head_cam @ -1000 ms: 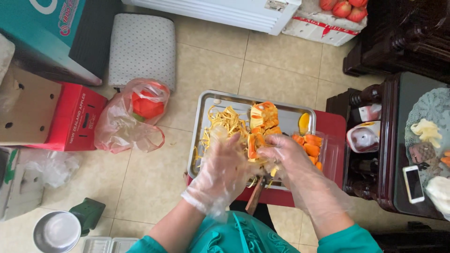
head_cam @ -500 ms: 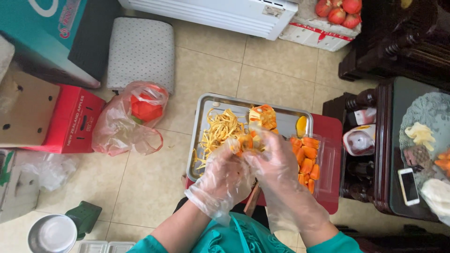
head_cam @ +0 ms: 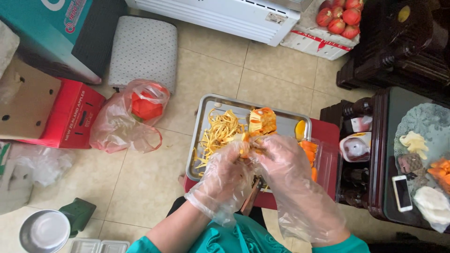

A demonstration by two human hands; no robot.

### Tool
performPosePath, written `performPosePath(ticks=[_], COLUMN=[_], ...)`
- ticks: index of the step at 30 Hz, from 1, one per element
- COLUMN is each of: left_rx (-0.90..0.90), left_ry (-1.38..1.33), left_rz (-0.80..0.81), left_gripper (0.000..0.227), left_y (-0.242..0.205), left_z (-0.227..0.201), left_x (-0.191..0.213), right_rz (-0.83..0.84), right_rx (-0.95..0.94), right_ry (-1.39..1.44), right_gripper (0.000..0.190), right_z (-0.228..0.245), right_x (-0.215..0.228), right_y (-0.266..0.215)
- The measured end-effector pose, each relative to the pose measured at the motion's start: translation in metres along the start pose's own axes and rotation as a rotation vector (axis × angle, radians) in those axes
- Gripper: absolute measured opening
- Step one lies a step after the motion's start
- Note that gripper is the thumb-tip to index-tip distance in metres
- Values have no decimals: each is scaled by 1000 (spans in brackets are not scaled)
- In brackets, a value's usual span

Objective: Peeling and separating jackfruit segments from the core and placing them on a tray

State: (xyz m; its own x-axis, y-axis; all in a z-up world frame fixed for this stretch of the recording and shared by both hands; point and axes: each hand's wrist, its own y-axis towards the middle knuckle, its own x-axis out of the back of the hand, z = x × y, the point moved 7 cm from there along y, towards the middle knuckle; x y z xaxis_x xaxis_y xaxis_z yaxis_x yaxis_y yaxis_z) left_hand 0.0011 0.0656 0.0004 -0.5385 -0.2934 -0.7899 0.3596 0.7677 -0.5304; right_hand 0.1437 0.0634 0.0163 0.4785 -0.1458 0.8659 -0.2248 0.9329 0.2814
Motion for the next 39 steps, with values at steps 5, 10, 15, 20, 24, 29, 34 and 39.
performPosePath(ticks=[5, 10, 15, 20, 24, 29, 34, 39], left_rx=[14, 7, -118, -74, 91, 282, 206, 343], left_ry=[103, 84, 87, 198, 416, 648, 502, 486], left_rz=[29, 55, 86, 87, -40, -59, 89, 39], left_gripper=[34, 55, 51, 51, 47, 38, 53, 58], left_y=[-1, -3, 9, 2, -7, -13, -6, -11], left_z=[9, 23, 29, 17, 4, -4, 3, 7], left_x=[12, 14, 31, 21, 18, 28, 45, 40], right_rz=[67, 132, 164, 266, 232, 202, 57, 185], right_rx=[-56, -207, -183, -772, -738, -944, -903, -893], right_ry=[58, -10, -70, 320, 805, 600, 618, 536], right_gripper=[19, 21, 12, 9, 11, 19, 15, 9], right_z=[21, 5, 7, 19, 10, -55, -32, -26], right_x=[14, -5, -14, 15, 15, -12, 21, 4], right_y=[14, 6, 3, 18, 9, -22, 8, -2])
